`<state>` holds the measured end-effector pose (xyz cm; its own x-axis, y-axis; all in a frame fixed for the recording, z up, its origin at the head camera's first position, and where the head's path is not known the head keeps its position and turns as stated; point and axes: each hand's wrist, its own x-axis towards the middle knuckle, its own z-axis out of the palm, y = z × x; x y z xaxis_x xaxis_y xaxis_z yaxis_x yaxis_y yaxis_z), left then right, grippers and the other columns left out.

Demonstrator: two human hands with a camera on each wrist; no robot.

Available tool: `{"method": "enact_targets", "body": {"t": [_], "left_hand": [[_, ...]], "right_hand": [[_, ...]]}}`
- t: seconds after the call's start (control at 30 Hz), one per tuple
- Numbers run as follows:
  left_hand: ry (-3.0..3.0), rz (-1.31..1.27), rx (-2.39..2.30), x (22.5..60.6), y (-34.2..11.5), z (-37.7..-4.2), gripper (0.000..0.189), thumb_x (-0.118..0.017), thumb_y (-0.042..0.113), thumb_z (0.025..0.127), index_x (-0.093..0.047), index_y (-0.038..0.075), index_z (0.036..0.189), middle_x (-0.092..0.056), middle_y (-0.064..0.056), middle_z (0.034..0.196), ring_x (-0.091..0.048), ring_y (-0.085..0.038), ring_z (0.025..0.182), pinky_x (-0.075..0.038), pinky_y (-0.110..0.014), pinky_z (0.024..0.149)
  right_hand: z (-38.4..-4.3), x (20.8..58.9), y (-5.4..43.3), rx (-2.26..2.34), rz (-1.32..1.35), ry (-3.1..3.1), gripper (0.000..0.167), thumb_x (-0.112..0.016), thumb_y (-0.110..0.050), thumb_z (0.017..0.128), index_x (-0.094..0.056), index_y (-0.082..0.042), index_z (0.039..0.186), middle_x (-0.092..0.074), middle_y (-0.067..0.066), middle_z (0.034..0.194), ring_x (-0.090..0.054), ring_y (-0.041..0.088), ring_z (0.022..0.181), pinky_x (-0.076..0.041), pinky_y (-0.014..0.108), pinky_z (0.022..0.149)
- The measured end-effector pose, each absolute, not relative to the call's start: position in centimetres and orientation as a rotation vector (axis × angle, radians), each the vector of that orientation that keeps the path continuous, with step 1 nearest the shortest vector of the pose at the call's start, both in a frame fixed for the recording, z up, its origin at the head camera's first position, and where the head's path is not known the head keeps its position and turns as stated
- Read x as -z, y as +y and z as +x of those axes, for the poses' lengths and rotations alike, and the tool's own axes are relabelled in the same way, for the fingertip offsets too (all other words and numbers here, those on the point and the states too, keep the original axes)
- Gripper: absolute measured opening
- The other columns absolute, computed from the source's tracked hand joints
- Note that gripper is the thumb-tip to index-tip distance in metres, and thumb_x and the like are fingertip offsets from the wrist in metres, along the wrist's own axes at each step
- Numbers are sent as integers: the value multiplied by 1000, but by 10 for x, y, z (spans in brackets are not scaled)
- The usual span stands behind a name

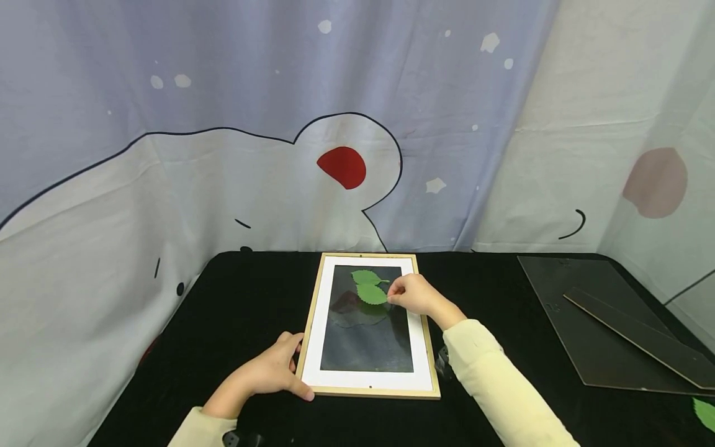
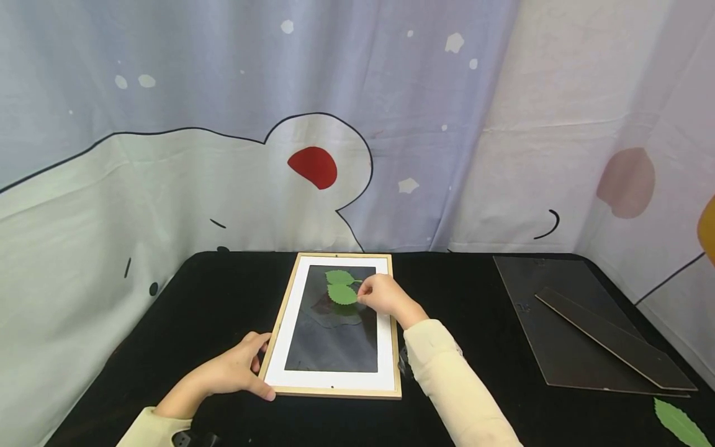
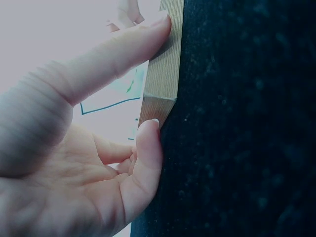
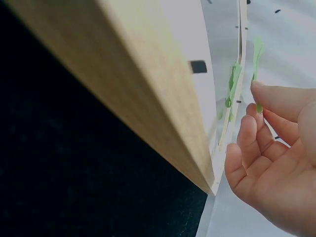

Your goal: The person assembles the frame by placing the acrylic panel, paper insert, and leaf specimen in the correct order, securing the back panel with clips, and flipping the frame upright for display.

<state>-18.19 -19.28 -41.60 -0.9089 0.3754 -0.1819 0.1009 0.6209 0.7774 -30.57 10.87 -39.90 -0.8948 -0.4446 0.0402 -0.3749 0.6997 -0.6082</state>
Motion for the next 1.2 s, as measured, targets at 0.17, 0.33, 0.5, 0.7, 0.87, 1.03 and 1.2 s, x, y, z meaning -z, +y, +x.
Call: {"method": "enact_targets", "body": {"t": [0.17, 0.33, 0.5, 0.7, 0.87, 1.03, 1.2], "left_hand": [[2516, 384, -1182, 416, -193, -182, 100, -91, 14, 56, -37, -6, 138, -41, -15, 112, -46, -23, 79, -42, -32, 65], [2517, 390, -1178, 417, -193, -183, 100, -91, 15, 56, -37, -7, 137, -41, -15, 111, -46, -22, 79, -42, -31, 65], [2513, 381, -1182, 417, -193, -182, 100, -91, 15, 56, -37, -7, 137, -41, -15, 111, -46, -23, 79, -42, -32, 65], [2515, 391, -1185, 416, -193, -182, 99, -91, 15, 56, -38, -7, 136, -41, -15, 111, -46, -23, 79, -42, -32, 65], [2518, 394, -1181, 417, -193, -183, 99, -91, 15, 56, -38, -7, 137, -41, -16, 112, -45, -23, 79, -42, -32, 65], [2513, 387, -1190, 416, -193, -183, 99, -91, 14, 56, -38, -7, 137, -41, -15, 111, -46, -23, 78, -42, -32, 64], [2507, 388, -1198, 416, -193, -182, 98, -91, 14, 56, -39, -6, 136, -41, -15, 110, -46, -23, 78, -42, -32, 64]], "right_hand": [[-307, 400, 109, 959, -647, 2789, 7, -68, -8, 86, -70, -4, 81, -65, -1, 74, -50, 10, 67, -43, 26, 62], [-308, 405, 110, 973, -608, 2763, 7, -68, -9, 86, -70, -5, 80, -65, -1, 74, -50, 10, 68, -43, 26, 64], [-310, 410, 110, 986, -635, 2749, 8, -68, -8, 86, -70, -5, 79, -64, -2, 73, -49, 9, 68, -43, 26, 64], [-311, 412, 109, 996, -633, 2746, 7, -69, -8, 85, -70, -5, 79, -64, -2, 72, -50, 10, 68, -43, 27, 64], [-312, 415, 108, 985, -619, 2754, 7, -69, -9, 86, -70, -6, 80, -64, -2, 72, -50, 11, 68, -43, 27, 64], [-312, 415, 108, 990, -624, 2759, 7, -69, -8, 86, -70, -6, 79, -64, -2, 72, -50, 10, 68, -43, 27, 64], [-311, 415, 107, 995, -617, 2750, 7, -69, -7, 86, -70, -6, 80, -65, -2, 73, -50, 10, 67, -43, 27, 63]]}}
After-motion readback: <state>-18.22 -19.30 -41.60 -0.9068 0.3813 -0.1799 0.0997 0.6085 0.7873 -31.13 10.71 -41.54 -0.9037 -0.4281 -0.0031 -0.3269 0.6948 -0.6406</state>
